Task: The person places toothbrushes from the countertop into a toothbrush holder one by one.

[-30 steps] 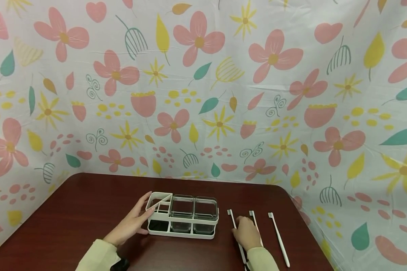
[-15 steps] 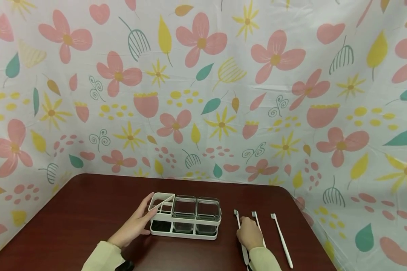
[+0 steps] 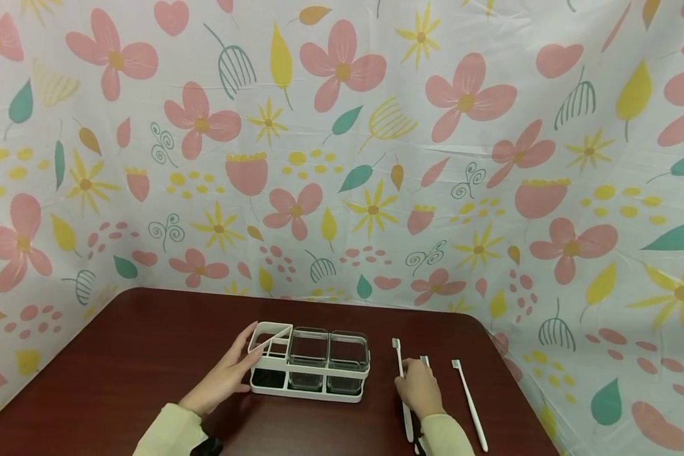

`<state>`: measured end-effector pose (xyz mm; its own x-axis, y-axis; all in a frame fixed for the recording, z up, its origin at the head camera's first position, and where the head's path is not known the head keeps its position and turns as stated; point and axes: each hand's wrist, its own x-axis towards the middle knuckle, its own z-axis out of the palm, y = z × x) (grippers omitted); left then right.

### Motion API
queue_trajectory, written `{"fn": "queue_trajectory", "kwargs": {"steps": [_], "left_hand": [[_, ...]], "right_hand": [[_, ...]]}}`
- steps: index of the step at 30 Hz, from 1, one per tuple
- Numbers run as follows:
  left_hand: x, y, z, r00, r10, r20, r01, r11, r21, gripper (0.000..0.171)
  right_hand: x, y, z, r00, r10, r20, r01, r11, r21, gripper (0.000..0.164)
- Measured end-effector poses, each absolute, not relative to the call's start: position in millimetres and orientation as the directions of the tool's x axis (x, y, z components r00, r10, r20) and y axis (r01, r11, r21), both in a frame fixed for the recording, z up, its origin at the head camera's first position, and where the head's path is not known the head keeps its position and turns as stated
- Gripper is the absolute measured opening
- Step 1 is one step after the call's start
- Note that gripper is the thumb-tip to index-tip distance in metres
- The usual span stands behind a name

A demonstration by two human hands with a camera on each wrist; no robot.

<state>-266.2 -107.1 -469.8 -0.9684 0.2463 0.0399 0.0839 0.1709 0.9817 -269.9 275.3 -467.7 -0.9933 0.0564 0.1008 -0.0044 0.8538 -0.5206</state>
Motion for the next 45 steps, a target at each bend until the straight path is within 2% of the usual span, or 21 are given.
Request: {"fn": "queue_trajectory", "kwargs": {"steps": [11, 19, 38, 45], "left_hand": [[-268.5, -108.7, -469.4, -0.967, 0.252, 0.044, 0.087, 0.161, 0.983, 0.072], [-267.0, -106.6, -469.9, -0.968, 0.246, 0.045, 0.089, 0.168, 0.982, 0.071], [-267.1, -106.9, -469.2, -0.966, 0.251, 0.057, 0.102, 0.171, 0.980, 0.070], [-266.4, -106.6, -472.0, -0.968, 0.243, 0.068, 0.115, 0.185, 0.976, 0.070]], "right_hand": [[-269.4, 270.9, -448.4, -0.991, 0.065, 0.120, -0.017, 0.813, -0.582, 0.036], [-269.0, 273.4, -442.1, -0.982, 0.061, 0.182, -0.058, 0.809, -0.585, 0.036], [-270.0, 271.3, -427.2, -0.977, 0.073, 0.200, -0.063, 0.795, -0.603, 0.034], [-268.3, 268.1, -420.2, -0.969, 0.059, 0.239, -0.104, 0.782, -0.615, 0.032]]}}
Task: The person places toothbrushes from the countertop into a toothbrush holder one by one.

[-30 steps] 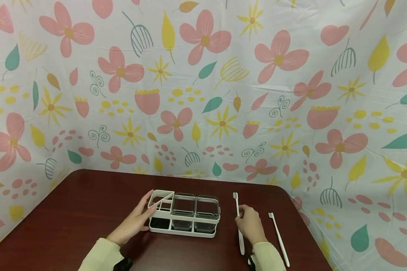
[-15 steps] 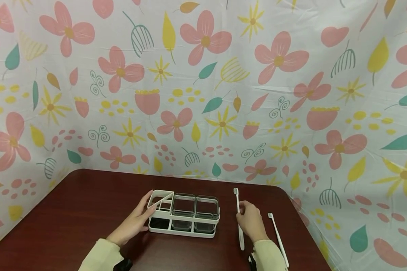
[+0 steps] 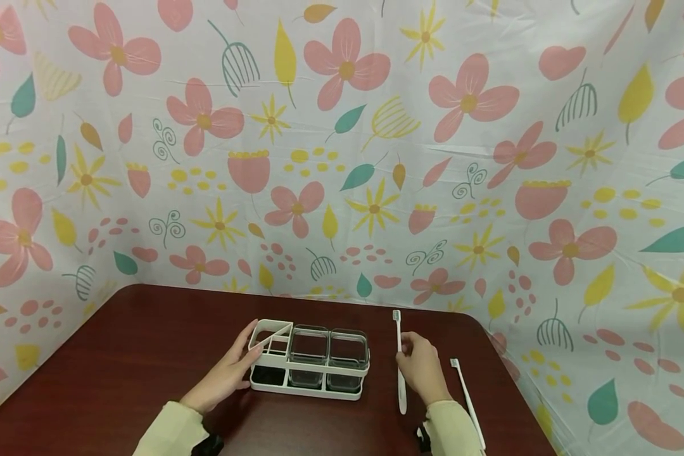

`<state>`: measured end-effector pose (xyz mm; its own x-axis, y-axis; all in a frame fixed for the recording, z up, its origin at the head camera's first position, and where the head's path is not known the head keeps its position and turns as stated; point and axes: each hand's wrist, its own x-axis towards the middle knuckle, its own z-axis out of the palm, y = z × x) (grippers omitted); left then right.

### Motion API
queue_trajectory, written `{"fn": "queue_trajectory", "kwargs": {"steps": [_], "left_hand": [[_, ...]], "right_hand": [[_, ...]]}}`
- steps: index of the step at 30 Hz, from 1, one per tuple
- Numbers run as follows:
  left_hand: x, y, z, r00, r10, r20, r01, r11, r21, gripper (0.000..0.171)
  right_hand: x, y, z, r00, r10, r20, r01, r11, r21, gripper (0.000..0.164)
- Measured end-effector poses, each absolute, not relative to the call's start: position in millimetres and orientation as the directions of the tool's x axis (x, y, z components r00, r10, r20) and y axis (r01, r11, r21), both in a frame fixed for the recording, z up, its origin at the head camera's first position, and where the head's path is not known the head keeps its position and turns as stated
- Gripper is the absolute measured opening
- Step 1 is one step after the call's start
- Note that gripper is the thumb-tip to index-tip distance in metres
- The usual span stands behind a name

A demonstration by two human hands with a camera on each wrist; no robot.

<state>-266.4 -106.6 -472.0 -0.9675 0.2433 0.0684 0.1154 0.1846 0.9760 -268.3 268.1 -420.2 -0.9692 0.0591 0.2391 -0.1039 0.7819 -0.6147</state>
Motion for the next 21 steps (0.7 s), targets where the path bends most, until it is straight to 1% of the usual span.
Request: {"fn": "queue_trajectory", "kwargs": {"steps": [9, 21], "left_hand": [[-266.4, -106.8, -473.2, -0.969, 0.236, 0.073, 0.122, 0.201, 0.972, 0.070], [-265.2, -105.3, -474.2, -0.971, 0.225, 0.076, 0.124, 0.206, 0.971, 0.069]], "right_hand": [[-267.3, 262.3, -410.3, -0.967, 0.054, 0.250, -0.120, 0.770, -0.627, 0.032], [-267.0, 258.6, -399.4, -0.955, 0.078, 0.287, -0.133, 0.750, -0.648, 0.030]]}}
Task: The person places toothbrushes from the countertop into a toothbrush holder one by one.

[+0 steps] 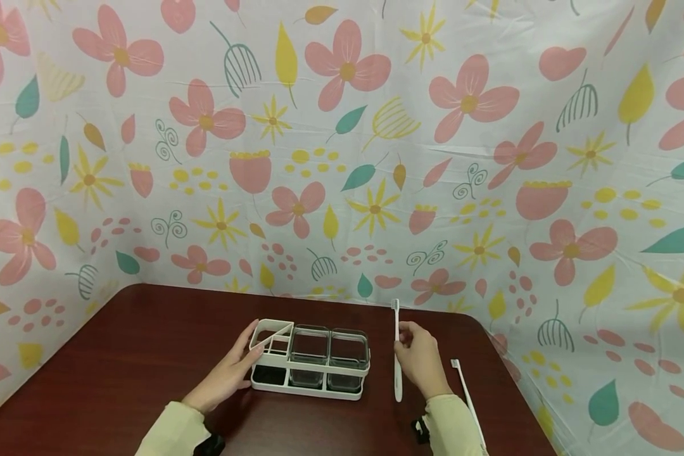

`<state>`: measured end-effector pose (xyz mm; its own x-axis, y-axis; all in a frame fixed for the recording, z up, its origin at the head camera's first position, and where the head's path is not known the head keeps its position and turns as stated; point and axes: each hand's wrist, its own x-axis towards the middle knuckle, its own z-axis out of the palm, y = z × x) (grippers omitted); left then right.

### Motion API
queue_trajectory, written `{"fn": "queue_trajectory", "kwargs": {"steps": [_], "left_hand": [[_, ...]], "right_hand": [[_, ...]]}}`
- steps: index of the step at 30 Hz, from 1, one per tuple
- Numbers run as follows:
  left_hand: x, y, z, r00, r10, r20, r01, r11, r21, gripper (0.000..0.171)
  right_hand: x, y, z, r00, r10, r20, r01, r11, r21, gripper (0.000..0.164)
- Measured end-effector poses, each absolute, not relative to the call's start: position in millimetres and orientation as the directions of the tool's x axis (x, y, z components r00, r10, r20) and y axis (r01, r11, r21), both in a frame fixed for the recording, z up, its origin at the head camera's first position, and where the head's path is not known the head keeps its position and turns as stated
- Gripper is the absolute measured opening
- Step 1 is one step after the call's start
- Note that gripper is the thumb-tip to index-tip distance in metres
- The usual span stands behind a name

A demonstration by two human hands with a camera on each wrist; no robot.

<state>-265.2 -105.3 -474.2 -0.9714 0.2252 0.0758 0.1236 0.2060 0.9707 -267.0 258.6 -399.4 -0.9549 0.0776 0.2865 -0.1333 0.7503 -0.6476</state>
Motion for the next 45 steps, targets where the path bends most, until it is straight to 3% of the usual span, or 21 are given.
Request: {"fn": "queue_trajectory", "kwargs": {"steps": [23, 45], "left_hand": [[-265.3, -111.0, -474.2, -0.972, 0.214, 0.094, 0.142, 0.222, 0.965, 0.067], [-266.1, -107.6, -473.8, -0.962, 0.251, 0.105, 0.153, 0.180, 0.972, 0.068]], "right_hand": [[-274.5, 236.6, -362.7, -0.952, 0.050, 0.301, -0.210, 0.607, -0.766, 0.024], [-284.8, 209.3, -334.2, -0.942, -0.010, 0.336, -0.295, 0.501, -0.813, 0.032]]}}
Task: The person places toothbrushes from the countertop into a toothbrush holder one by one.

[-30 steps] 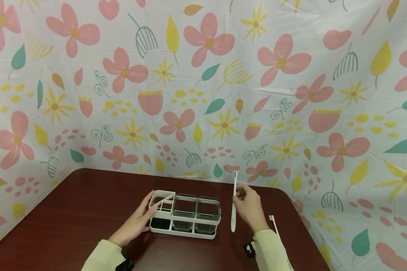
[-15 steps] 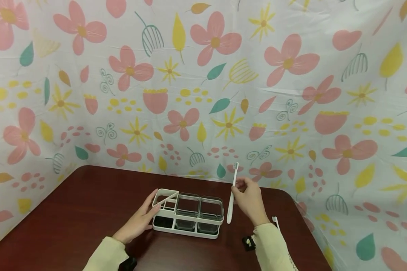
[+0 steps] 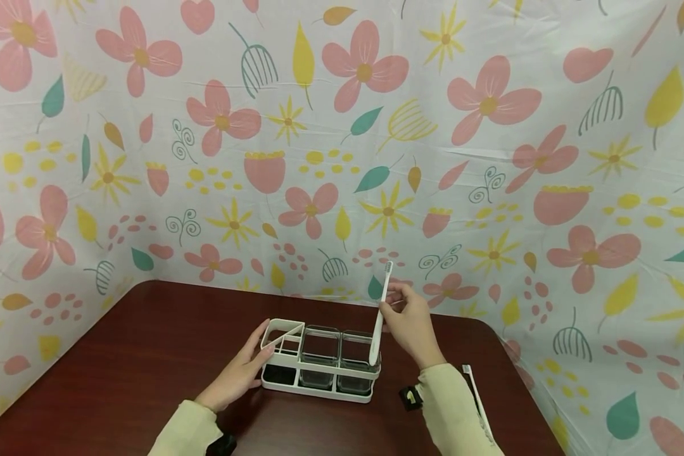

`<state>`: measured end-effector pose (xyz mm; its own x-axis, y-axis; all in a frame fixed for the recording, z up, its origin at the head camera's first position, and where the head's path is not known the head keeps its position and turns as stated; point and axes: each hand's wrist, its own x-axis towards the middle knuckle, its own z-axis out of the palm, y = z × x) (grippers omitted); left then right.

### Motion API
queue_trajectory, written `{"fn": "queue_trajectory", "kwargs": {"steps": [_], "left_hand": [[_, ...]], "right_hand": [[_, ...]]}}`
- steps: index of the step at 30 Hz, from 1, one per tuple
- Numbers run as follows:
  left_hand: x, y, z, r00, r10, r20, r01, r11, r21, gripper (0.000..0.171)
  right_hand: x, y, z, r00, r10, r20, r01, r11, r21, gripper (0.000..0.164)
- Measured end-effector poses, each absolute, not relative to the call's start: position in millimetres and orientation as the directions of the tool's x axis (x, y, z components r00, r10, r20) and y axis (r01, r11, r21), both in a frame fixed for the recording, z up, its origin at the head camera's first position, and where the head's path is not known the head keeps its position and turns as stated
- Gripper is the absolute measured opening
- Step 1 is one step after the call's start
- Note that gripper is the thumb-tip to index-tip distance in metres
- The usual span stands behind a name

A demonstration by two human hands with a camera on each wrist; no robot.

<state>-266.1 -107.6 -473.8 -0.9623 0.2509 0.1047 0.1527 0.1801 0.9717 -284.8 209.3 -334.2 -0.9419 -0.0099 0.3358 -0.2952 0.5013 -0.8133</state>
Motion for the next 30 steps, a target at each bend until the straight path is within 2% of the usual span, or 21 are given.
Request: {"fn": "queue_trajectory", "kwargs": {"steps": [9, 17, 24, 30], "left_hand": [[-268.0, -108.3, -473.9, -0.969, 0.229, 0.093, 0.138, 0.189, 0.972, 0.066], [-267.7, -108.7, -474.7, -0.963, 0.252, 0.095, 0.146, 0.191, 0.971, 0.066], [-266.0, -107.1, -474.5, -0.963, 0.245, 0.112, 0.162, 0.192, 0.968, 0.067], [-265.8, -108.1, -475.4, -0.959, 0.254, 0.123, 0.175, 0.193, 0.965, 0.067]], "right_hand": [[-291.5, 194.6, -334.2, -0.941, -0.034, 0.336, -0.316, 0.439, -0.841, 0.034], [-298.1, 185.5, -330.8, -0.943, -0.052, 0.329, -0.321, 0.405, -0.856, 0.043], [-302.8, 176.8, -332.3, -0.937, -0.060, 0.344, -0.338, 0.403, -0.851, 0.042], [-305.1, 168.0, -333.1, -0.945, -0.063, 0.320, -0.322, 0.332, -0.887, 0.043]]}}
